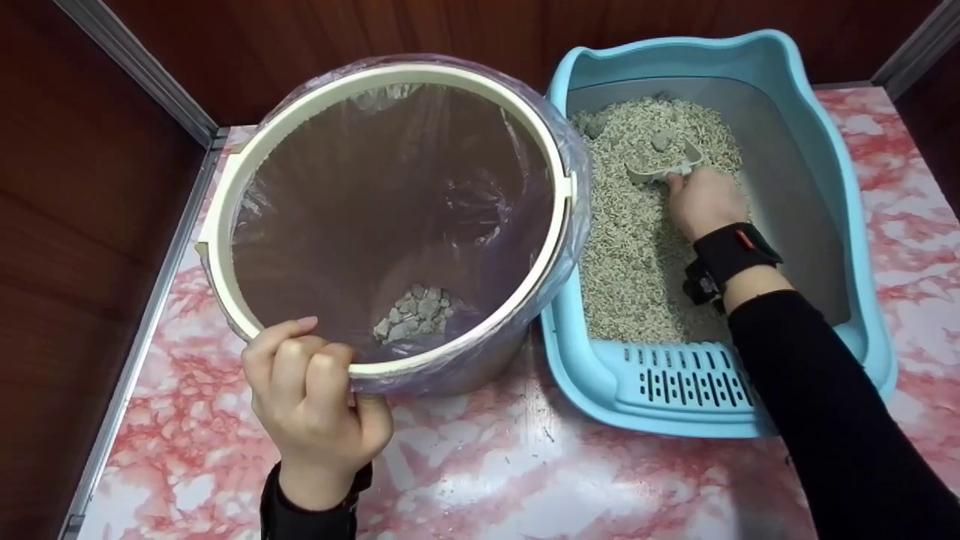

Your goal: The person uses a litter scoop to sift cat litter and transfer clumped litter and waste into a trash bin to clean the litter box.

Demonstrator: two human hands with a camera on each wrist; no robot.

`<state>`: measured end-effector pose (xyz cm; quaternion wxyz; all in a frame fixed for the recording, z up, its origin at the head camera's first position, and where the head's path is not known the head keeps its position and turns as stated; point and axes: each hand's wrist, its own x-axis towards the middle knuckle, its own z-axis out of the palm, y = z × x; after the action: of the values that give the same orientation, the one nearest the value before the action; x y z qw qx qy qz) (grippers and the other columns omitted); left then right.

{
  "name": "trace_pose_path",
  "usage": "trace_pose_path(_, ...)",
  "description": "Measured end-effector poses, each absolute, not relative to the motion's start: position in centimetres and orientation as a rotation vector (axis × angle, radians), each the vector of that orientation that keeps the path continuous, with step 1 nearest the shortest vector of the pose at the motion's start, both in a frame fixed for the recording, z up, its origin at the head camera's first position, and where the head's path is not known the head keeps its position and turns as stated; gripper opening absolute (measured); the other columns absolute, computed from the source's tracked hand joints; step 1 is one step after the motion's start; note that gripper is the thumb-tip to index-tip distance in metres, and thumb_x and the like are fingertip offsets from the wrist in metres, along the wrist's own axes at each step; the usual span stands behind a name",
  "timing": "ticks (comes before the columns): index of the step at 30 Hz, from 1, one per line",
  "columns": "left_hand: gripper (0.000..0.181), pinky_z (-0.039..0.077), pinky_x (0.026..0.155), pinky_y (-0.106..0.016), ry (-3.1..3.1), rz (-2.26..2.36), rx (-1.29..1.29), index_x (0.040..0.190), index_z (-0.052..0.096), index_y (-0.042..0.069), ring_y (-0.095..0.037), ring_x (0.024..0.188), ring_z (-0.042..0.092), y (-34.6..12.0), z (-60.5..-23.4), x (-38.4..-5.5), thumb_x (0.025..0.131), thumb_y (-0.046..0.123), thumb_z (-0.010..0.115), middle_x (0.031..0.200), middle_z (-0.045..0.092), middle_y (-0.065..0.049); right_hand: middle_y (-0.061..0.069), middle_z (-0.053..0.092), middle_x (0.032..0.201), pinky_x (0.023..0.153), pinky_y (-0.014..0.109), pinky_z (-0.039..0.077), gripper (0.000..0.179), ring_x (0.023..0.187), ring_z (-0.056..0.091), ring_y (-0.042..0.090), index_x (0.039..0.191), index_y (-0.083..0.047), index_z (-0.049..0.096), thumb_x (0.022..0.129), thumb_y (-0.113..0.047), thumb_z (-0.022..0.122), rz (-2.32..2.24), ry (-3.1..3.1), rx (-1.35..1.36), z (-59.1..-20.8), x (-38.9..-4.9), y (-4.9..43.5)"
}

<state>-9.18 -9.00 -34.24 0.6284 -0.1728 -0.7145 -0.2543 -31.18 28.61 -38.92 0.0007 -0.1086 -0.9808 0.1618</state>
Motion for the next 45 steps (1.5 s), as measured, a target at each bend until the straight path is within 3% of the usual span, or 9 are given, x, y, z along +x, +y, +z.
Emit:
trace_pose_path(12,0.013,0.044,0.077,-0.042,-1.639,-0.587,-0.390,0.070,0.041,0.002,-0.041,0.074,0.045,-8.9,-34.1,-9.1,0.060,0.008,0.034,0.064,0.036,-0.013,0.007,0.045,0.058,0.048,0.037,0.037,0.051,0.050,0.047,0.024,0.070,-0.008,0.049,0.101,-0.045,0.036,0.565,-3.120,-0.363,-38.8,-31.4,29.6)
trace_pose_path(22,0.011,0.045,0.076,-0.042,-1.627,-0.593,-0.397,0.069,0.040,0.003,-0.041,0.073,0.046,-8.7,-34.2,-9.1,0.061,0.007,0.034,0.063,0.036,-0.014,0.001,0.038,0.052,0.047,0.035,0.035,0.050,0.046,0.042,0.020,0.070,-0.010,0.045,0.100,-0.048,0.032,0.702,-3.124,-0.464,-37.1,-30.1,30.8)
trace_pose_path(28,0.011,0.045,0.076,-0.042,-1.634,-0.597,-0.400,0.069,0.040,0.003,-0.041,0.073,0.045,-8.7,-34.3,-9.2,0.061,0.007,0.034,0.064,0.036,-0.013,0.000,0.043,0.056,0.054,0.038,0.037,0.054,0.056,0.046,0.024,0.067,-0.011,0.046,0.096,-0.056,0.036,0.744,-3.056,-0.477,-35.0,-28.9,31.5)
trace_pose_path(34,0.014,0.044,0.076,-0.042,-1.628,-0.603,-0.392,0.068,0.041,0.002,-0.041,0.072,0.045,-8.8,-34.2,-9.2,0.059,0.008,0.032,0.063,0.035,-0.013,0.008,0.056,0.067,0.056,0.041,0.039,0.059,0.072,0.055,0.031,0.060,-0.013,0.051,0.093,-0.060,0.040,0.712,-3.008,-0.430,-33.8,-27.0,31.8)
trace_pose_path(41,0.013,0.044,0.075,-0.042,-1.616,-0.603,-0.373,0.068,0.040,0.002,-0.042,0.073,0.045,-9.0,-34.2,-9.2,0.060,0.009,0.033,0.063,0.035,-0.015,0.000,0.045,0.052,0.045,0.037,0.033,0.060,0.051,0.044,0.023,0.059,-0.012,0.049,0.094,-0.060,0.038,0.743,-2.962,-0.374,-34.2,-25.0,31.0)
trace_pose_path(45,0.014,0.045,0.075,-0.042,-1.614,-0.603,-0.366,0.068,0.041,0.002,-0.042,0.073,0.045,-9.1,-34.3,-9.1,0.059,0.010,0.033,0.064,0.035,-0.015,-0.001,0.042,0.051,0.043,0.036,0.030,0.059,0.048,0.041,0.021,0.059,-0.012,0.046,0.095,-0.059,0.039,0.749,-2.952,-0.332,-34.7,-24.5,30.2)
